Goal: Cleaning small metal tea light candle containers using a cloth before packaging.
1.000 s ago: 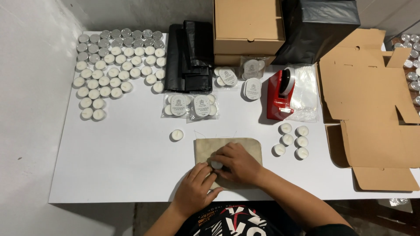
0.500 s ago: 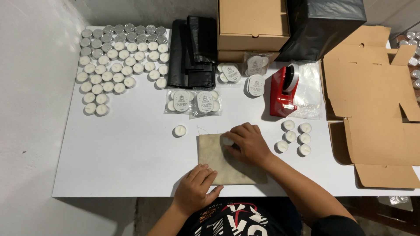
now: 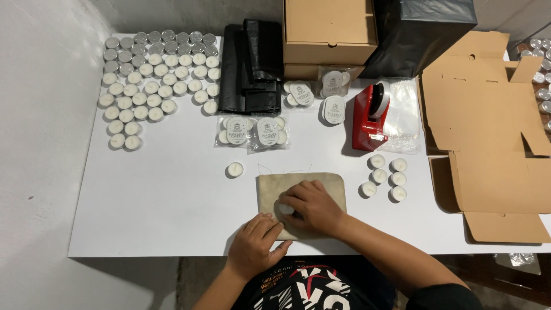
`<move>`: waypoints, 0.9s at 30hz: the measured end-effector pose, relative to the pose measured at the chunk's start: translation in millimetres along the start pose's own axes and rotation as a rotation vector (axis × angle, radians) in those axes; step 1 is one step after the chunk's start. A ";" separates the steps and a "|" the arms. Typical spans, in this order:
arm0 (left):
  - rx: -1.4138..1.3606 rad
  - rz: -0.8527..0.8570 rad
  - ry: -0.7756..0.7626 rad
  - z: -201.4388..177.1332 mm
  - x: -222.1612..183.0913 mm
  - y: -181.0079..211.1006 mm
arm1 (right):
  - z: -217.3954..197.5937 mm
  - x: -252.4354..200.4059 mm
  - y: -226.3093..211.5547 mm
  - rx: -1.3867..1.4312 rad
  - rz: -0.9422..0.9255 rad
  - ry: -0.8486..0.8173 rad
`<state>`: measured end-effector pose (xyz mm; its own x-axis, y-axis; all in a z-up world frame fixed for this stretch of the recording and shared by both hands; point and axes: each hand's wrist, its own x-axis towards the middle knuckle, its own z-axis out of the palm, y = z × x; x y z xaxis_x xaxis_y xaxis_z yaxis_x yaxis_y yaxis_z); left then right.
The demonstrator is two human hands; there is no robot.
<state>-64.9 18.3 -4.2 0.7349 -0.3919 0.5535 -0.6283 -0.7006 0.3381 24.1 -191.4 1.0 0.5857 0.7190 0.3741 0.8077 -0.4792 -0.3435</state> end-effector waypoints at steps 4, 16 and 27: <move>0.025 -0.002 -0.003 5.6 -4.5 -1.4 | -1.6 -2.3 48.4 -0.117 0.158 -0.064; -0.051 -0.042 0.054 2.3 0.2 2.1 | -0.7 -9.4 55.7 -0.144 0.124 -0.041; -0.072 -0.039 0.065 2.0 0.8 2.7 | 1.1 -6.6 66.1 -0.177 0.200 -0.053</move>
<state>-65.5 14.9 -4.4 0.7425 -0.3245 0.5860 -0.6181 -0.6691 0.4126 73.5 -227.3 -25.1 0.7342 0.6241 0.2672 0.6782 -0.6917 -0.2481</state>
